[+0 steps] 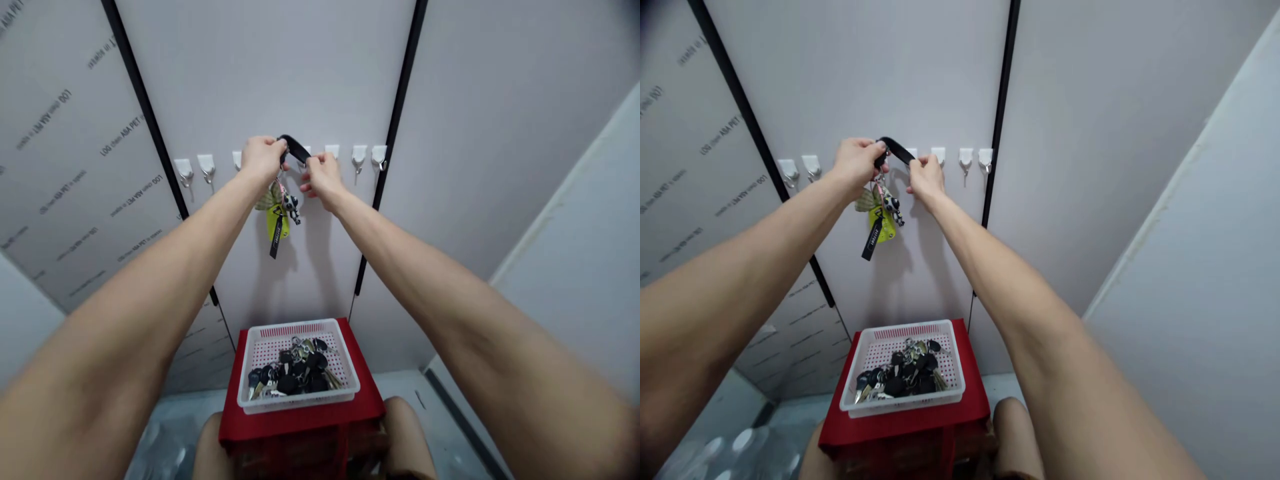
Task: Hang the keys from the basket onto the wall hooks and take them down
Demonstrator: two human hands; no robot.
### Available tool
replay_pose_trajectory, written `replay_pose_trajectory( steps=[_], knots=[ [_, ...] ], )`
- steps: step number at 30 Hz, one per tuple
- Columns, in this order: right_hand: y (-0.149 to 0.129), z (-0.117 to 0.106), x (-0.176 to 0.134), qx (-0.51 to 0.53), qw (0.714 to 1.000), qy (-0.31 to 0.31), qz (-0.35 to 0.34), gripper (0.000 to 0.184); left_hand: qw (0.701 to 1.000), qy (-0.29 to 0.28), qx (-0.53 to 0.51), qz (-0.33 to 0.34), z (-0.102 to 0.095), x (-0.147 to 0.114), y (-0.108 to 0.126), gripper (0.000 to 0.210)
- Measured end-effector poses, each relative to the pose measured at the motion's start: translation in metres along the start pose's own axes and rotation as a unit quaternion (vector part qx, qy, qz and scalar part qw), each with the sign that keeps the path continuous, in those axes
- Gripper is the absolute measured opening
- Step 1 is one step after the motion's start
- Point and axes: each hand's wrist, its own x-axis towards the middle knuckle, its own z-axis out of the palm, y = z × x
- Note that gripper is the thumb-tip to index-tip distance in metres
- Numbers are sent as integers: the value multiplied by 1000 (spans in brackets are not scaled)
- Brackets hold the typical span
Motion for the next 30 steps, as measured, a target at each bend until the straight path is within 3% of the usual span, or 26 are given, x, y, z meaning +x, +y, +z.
replay_pose_trajectory(
  steps=[3, 6, 10, 15, 19, 22, 26, 30],
  knots=[
    [7, -4, -2, 28, 999, -24, -24, 21, 997, 24, 40, 54, -1, 18, 14, 16],
    [13, -10, -4, 18, 996, -40, -77, 25, 997, 47, 38, 53, -6, 25, 26, 15],
    [23, -15, -13, 0, 997, -30, -74, 32, 998, -10, -21, 50, -25, 3, 23, 16],
    [58, -20, -62, -33, 991, -129, -5, 23, 995, -81, -54, -10, -40, -69, -36, 19],
    [101, -19, -122, -33, 968, -237, 72, 17, 984, -163, 11, -69, -33, -132, -99, 23],
    [129, -15, -161, -36, 951, -283, 117, 17, 972, -217, 58, -76, -26, -165, -131, 25],
    [150, -9, -195, -49, 952, -280, 116, 19, 945, -298, 128, -45, -18, -186, -149, 29],
    [158, -10, -218, -106, 962, -233, 93, 21, 889, -391, 237, -1, -12, -195, -155, 34]
  ],
)
